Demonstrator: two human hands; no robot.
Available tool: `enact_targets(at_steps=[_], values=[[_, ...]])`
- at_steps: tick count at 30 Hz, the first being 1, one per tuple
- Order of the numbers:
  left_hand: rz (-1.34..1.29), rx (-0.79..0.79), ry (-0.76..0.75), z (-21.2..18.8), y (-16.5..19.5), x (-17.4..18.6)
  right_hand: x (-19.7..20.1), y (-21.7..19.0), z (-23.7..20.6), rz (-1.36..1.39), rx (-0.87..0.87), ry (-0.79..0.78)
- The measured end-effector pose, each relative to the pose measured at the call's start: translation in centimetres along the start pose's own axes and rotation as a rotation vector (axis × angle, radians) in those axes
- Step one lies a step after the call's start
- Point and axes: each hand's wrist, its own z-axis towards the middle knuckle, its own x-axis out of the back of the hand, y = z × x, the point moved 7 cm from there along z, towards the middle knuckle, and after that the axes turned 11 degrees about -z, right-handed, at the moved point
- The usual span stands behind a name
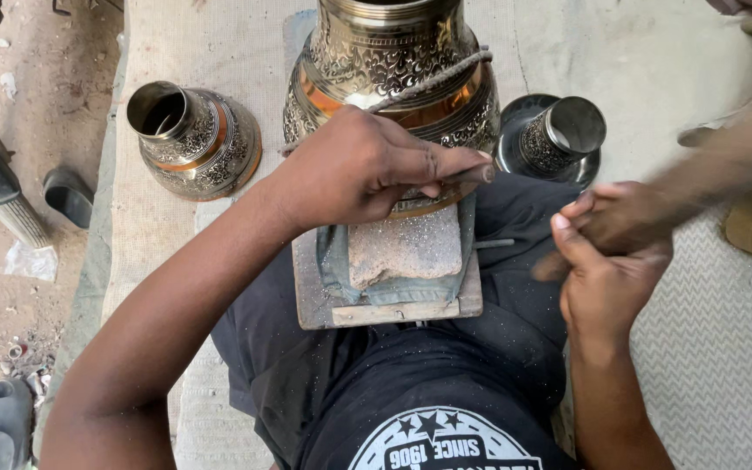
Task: The person sits on the floor with an engraved brass pot resting on a padded board on their lap. They hold a small punch against the pot's surface and strike it with a wooden mallet, working around the vessel to chase decorative patterns, occasionally repositioning the pot and the punch.
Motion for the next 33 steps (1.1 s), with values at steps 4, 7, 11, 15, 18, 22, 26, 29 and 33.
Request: enact_targets(at_steps=[4, 7, 11, 15, 18, 22, 26, 29, 33], values=[[-0.02, -0.018, 0.026, -0.2, -0.1, -0.1, -0.5, -0.6, 0.1, -0.038, 0.123, -0.022], [-0.002, 0.028, 0.012, -0.1, -0.6, -0.4, -1.2, -1.4, 0.2, -0.499, 0.239, -0.081], [0.019, 0.008, 0.033, -0.2, -0.3, -0.1, -0.7, -0.3, 0.3, -0.002, -0.012, -0.088], [-0.005, -0.014, 0.047, -0.1, -0.1, 0.1, -0.6, -1.2, -0.2, -0.458, 0.118, -0.067], [-0.007, -0.022, 0.036, -0.1, -0.1, 0.1, -0.7, -0.7, -0.5, -0.275, 0.078, -0.066], [-0.004, -0.043, 0.027, -0.3, -0.1, 0.1, -0.9, -0.5, -1.0, -0.233, 0.051, -0.032], [-0.047, -0.073, 0.032, -0.1, -0.1, 0.2, -1.7, -1.5, -1.1, -0.504, 0.117, -0.053], [-0.018, -0.069, 0.04, -0.1, 0.0, 0.1, -2.4, -1.9, -1.0, -0.44, 0.09, -0.088], [-0.064, -0.078, 0.057, -0.3, 0.1, 0.5, -2.0, -1.2, -1.0, -0.28, -0.039, -0.019]])
